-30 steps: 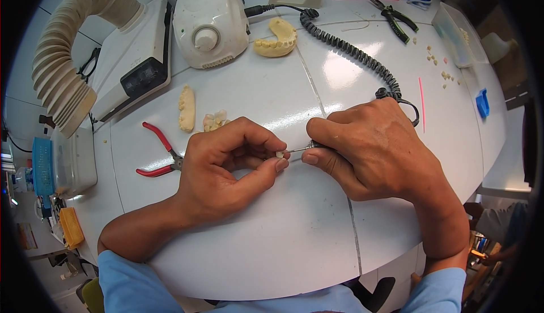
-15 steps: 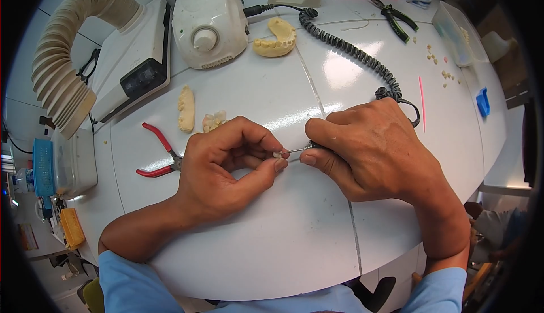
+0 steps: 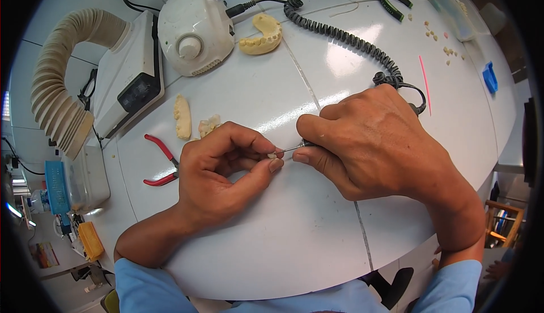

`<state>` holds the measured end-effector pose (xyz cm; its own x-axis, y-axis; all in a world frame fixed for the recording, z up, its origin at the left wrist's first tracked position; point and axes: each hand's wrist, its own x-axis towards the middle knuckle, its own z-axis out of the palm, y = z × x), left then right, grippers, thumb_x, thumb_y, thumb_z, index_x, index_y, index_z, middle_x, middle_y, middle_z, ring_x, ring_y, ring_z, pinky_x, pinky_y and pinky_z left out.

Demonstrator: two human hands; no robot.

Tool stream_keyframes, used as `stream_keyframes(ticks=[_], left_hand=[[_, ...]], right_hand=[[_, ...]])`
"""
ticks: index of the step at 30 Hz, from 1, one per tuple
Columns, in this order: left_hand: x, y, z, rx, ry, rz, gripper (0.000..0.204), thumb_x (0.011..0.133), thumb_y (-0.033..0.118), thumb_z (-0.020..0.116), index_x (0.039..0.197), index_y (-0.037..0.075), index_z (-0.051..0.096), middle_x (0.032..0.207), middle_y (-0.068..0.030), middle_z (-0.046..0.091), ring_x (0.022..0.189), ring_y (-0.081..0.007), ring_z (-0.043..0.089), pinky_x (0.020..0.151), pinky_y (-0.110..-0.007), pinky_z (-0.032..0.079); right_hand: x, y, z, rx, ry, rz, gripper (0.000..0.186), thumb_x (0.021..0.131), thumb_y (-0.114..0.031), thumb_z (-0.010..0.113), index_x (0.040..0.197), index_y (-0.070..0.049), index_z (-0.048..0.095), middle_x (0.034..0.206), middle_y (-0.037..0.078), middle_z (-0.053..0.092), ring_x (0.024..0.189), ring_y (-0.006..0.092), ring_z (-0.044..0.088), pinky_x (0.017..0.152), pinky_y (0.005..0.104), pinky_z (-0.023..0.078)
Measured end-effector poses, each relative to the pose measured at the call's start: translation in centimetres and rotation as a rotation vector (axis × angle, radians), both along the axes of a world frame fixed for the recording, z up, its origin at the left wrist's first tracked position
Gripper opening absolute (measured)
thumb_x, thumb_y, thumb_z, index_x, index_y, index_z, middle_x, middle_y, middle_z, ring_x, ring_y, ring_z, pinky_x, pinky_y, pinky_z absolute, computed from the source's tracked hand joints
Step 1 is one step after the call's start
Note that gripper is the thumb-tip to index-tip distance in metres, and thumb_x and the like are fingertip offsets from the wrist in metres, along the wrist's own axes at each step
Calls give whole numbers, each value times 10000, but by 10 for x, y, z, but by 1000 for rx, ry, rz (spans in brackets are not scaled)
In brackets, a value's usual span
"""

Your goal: Adjusting and cleaning a dental prosthetic crown using a manual tool and pliers.

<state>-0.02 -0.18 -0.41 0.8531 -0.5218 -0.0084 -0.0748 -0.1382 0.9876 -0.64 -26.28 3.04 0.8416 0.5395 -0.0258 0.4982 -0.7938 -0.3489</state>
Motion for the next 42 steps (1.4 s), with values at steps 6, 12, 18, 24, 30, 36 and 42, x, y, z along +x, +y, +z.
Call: stream_keyframes(ticks=[6,12,18,24,30,36,42], left_hand=[[-1,-1,4,64,-35,-8,195,966,-143,712,1125,-60,637,1090,-151,749,1031,-202,793,929,-314,687],[-1,-1,1,53,-33,7,193,965,-114,743,1126,-54,656,1098,-146,757,1048,-195,787,927,-305,677],[-1,0,0,29,-31,8,184,966,-73,774,1123,-53,678,1109,-141,766,1061,-184,780,932,-296,665],[-1,-1,0,37,-46,11,194,983,-109,716,1125,-34,607,1100,-156,750,1027,-200,790,898,-304,675],[-1,0,0,11,-13,14,189,992,-81,724,1137,-49,608,1119,-164,759,1059,-201,787,947,-313,670],[1,1,0,15,-43,-16,188,981,-84,737,1123,-52,617,1151,-176,762,1095,-205,780,962,-312,668],[-1,-3,2,35,-68,3,214,961,-148,709,1079,-11,593,1115,-170,752,1010,-186,788,858,-285,670]], right_hand=[[0,1,-4,1,-32,13,331,973,-347,794,834,-78,660,603,60,620,545,304,645,512,446,436],[0,-1,-5,8,-29,24,339,959,-363,807,845,-67,686,627,79,663,553,307,668,511,439,458],[0,-2,-6,20,-62,29,345,962,-360,796,839,-56,688,631,94,670,555,320,670,515,450,471],[0,-3,-4,34,-39,19,325,967,-327,785,824,-54,682,613,92,653,538,325,650,513,458,461],[0,-3,-3,37,-40,15,338,979,-333,779,817,-54,679,592,86,634,508,317,622,504,460,441],[0,-2,-3,29,-24,17,351,983,-347,779,810,-62,673,586,78,627,500,308,615,500,454,434],[0,-1,-3,20,-20,19,353,984,-348,778,809,-64,663,584,72,619,511,310,617,507,454,435]])
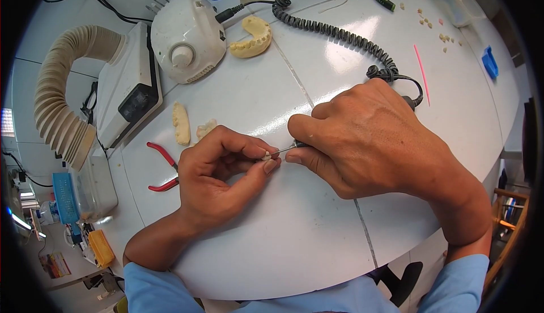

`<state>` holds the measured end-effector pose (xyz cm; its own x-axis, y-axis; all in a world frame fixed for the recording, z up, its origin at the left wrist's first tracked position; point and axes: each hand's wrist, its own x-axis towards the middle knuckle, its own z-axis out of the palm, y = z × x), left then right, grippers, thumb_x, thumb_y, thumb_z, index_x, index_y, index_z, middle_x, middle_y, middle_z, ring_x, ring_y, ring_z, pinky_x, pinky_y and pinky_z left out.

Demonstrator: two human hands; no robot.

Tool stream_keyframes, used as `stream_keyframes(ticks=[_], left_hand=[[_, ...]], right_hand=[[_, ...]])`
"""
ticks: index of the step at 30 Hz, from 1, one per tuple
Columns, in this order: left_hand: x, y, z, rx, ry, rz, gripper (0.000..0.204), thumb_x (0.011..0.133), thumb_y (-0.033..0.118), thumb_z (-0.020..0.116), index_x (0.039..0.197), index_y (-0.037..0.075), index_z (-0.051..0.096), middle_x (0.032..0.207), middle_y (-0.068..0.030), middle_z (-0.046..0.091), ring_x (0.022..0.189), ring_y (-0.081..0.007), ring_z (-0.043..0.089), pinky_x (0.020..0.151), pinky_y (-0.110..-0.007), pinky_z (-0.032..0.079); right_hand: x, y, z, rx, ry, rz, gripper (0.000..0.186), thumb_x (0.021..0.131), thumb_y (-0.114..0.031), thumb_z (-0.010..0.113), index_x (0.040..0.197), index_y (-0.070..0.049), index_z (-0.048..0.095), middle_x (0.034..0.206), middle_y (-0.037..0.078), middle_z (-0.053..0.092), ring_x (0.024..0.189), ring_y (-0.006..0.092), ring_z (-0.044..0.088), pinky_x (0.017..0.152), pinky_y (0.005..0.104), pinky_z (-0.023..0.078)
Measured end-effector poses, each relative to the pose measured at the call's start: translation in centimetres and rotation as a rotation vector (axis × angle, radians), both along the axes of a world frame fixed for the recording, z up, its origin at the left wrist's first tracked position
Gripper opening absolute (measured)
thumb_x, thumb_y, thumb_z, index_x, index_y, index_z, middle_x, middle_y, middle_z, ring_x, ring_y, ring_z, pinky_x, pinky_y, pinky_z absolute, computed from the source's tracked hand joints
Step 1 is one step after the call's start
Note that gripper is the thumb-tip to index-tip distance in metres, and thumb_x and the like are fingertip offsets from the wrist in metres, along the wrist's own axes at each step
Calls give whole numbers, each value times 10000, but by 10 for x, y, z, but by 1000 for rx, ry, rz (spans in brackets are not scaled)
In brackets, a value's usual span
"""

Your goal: Adjusting and cleaning a dental prosthetic crown using a manual tool and pliers.

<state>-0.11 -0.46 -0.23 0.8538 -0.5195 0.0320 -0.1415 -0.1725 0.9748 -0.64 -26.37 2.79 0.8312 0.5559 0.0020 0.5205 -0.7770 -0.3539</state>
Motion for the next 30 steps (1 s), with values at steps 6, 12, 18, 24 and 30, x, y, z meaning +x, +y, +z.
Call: stream_keyframes(ticks=[6,12,18,24,30], left_hand=[[1,1,-2,-8,-37,-14,214,952,-159,716,1047,-12,593,1127,-193,749,1019,-198,789,856,-293,677],[3,3,-6,-39,-88,-49,207,951,-164,724,996,-14,589,1136,-220,753,993,-210,794,835,-296,682],[3,5,-6,-19,-101,-55,201,953,-160,729,975,-14,593,1132,-225,756,994,-211,794,845,-302,685],[3,4,-6,-27,-84,-63,198,954,-165,727,972,-16,598,1125,-224,757,1005,-214,792,859,-308,683],[5,6,-7,-12,-120,-91,206,946,-175,728,956,-16,597,1124,-225,756,1017,-215,789,876,-315,680]], right_hand=[[0,-1,1,4,17,-3,344,986,-336,773,809,-66,656,578,68,600,511,316,608,515,460,431],[1,-2,1,11,18,4,335,986,-327,772,807,-71,652,576,59,587,505,309,596,510,461,421],[0,-1,2,17,30,1,334,987,-330,772,808,-76,648,567,45,575,499,296,587,504,454,411],[0,-1,3,-2,37,2,334,991,-330,766,809,-77,648,566,45,572,500,298,587,513,450,413],[0,-1,3,-1,48,3,319,987,-319,764,810,-79,649,569,52,575,513,305,595,520,456,417]])
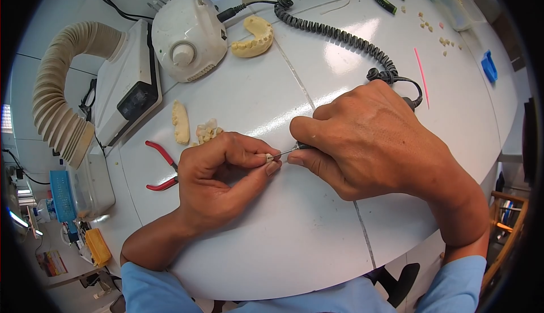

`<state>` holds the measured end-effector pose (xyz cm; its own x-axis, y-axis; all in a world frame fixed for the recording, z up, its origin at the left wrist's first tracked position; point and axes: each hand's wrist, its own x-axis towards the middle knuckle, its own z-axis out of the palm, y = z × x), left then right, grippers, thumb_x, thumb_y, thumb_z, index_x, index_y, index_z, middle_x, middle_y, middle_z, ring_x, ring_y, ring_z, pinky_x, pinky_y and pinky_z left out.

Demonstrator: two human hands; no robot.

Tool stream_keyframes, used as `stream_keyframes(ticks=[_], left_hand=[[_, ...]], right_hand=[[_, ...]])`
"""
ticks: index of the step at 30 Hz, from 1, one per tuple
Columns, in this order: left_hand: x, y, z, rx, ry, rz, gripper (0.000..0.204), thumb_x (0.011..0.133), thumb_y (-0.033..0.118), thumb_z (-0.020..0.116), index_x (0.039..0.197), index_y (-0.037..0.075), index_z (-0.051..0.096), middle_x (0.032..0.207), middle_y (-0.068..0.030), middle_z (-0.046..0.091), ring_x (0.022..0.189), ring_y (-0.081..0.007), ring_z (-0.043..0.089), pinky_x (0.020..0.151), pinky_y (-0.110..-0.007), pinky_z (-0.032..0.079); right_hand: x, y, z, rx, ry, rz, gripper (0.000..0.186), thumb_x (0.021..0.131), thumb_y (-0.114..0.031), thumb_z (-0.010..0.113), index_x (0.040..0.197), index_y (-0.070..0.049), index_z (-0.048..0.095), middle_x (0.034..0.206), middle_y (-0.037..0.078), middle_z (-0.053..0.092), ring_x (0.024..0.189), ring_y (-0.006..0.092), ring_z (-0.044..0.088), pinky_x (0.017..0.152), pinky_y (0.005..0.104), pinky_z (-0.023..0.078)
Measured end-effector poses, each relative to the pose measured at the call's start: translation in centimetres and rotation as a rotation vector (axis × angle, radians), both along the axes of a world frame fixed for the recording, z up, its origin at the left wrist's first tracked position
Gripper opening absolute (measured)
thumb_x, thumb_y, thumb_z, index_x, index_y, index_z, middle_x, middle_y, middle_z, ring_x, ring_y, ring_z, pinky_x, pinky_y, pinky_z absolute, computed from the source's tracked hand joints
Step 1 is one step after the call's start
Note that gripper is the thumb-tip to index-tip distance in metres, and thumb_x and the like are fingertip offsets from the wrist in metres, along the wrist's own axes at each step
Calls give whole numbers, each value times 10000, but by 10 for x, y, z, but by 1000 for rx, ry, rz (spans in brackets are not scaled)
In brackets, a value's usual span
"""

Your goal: Adjusting and cleaning a dental prosthetic crown using a manual tool and pliers.

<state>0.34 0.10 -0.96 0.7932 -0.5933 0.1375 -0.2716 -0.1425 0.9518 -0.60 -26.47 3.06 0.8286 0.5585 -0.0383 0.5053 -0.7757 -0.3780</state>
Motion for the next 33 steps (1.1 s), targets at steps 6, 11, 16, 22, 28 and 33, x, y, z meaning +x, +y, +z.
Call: stream_keyframes(ticks=[6,11,16,22,28,33], left_hand=[[0,0,-1,-12,-8,-3,223,939,-180,733,934,-7,592,1144,-219,744,1031,-207,781,915,-325,670],[0,-1,-1,-29,22,23,227,941,-176,737,927,-3,591,1147,-207,736,1048,-197,774,932,-321,660],[0,1,-1,17,2,14,238,934,-169,758,916,-3,588,1141,-204,734,1046,-190,771,936,-316,661],[2,2,0,27,-28,-12,232,922,-162,781,900,-3,613,1128,-203,737,1035,-188,770,920,-308,659],[2,2,0,25,-59,-14,219,915,-163,788,889,-4,638,1092,-200,742,1017,-185,769,914,-302,659],[2,2,0,7,-74,-15,217,913,-163,788,899,-2,643,1097,-192,738,1024,-191,769,920,-308,661]], right_hand=[[0,-2,-1,18,-17,6,307,983,-300,762,809,-79,638,563,53,569,503,307,584,513,456,404],[1,-2,-1,47,-18,-2,310,983,-293,760,802,-78,629,552,50,557,484,306,564,506,454,394],[0,-2,0,1,-9,-1,314,984,-296,759,803,-76,629,551,50,549,485,304,559,506,458,386],[0,-1,-1,-7,-14,-4,309,987,-304,752,811,-80,631,560,50,544,495,306,562,508,460,384],[0,-1,0,-14,-5,1,309,990,-304,748,810,-81,630,562,51,542,502,304,569,512,460,388],[0,-1,0,15,-13,9,310,990,-303,749,806,-82,631,565,53,546,507,305,575,515,461,392]])
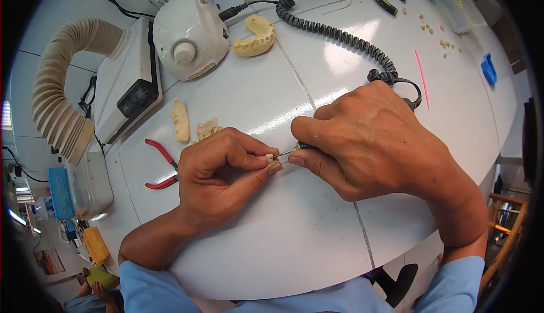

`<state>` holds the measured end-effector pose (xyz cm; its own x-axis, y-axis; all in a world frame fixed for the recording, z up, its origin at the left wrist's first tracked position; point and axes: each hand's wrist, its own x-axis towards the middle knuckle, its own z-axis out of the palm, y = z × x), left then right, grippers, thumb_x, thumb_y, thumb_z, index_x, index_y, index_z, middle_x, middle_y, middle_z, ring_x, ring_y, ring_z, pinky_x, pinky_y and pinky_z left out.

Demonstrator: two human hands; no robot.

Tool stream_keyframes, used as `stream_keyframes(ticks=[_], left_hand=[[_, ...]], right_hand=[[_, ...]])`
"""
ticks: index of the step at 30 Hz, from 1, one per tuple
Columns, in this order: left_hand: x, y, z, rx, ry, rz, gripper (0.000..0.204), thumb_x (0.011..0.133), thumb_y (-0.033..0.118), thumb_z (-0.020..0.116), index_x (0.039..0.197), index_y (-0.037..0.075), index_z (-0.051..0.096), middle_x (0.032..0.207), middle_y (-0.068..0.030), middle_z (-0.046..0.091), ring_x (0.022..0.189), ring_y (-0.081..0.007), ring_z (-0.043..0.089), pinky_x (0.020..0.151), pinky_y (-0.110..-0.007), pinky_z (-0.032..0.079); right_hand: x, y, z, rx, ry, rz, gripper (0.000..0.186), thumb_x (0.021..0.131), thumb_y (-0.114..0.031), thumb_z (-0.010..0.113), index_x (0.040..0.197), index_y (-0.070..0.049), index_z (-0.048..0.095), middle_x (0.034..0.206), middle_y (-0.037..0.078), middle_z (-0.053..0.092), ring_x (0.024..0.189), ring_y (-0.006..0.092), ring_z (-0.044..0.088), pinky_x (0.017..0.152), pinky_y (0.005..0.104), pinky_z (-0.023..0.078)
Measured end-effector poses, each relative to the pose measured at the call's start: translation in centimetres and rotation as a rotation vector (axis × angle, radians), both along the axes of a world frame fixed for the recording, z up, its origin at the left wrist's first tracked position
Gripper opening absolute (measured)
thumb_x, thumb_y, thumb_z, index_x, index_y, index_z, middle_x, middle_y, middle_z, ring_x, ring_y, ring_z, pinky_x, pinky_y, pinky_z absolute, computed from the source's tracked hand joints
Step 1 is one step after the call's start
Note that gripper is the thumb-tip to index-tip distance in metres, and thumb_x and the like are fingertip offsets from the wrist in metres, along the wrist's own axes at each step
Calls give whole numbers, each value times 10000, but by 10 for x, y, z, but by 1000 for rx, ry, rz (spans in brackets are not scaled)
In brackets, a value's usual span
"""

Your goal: Adjusting and cleaning a dental prosthetic crown using a manual tool and pliers.

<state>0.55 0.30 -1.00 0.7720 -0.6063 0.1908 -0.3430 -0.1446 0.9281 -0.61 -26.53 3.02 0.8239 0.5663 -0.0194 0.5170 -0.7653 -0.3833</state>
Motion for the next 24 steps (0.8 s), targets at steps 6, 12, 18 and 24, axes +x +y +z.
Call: stream_keyframes(ticks=[6,12,18,24], left_hand=[[-4,-5,3,-18,62,50,204,920,-165,778,940,-11,645,1100,-174,734,1048,-193,770,933,-315,665],[-6,-5,7,15,134,102,204,925,-159,779,1031,-30,663,1108,-164,733,1062,-186,763,944,-315,659],[-1,0,-1,32,-29,20,217,916,-149,799,990,-16,645,1119,-170,730,1035,-179,755,914,-306,657],[-4,-2,1,11,36,50,225,921,-144,797,952,-11,618,1117,-181,726,1018,-168,751,907,-309,658]], right_hand=[[0,0,0,5,4,-2,307,989,-309,751,815,-80,645,571,59,555,516,311,591,519,464,404],[0,0,1,-2,9,1,321,986,-332,762,824,-78,650,572,58,559,516,309,594,521,465,412],[0,1,1,-10,17,3,334,989,-344,765,820,-80,652,572,54,559,511,304,590,519,462,411],[1,1,2,-28,37,-8,339,998,-351,753,817,-82,651,572,52,560,507,302,581,516,457,404]])
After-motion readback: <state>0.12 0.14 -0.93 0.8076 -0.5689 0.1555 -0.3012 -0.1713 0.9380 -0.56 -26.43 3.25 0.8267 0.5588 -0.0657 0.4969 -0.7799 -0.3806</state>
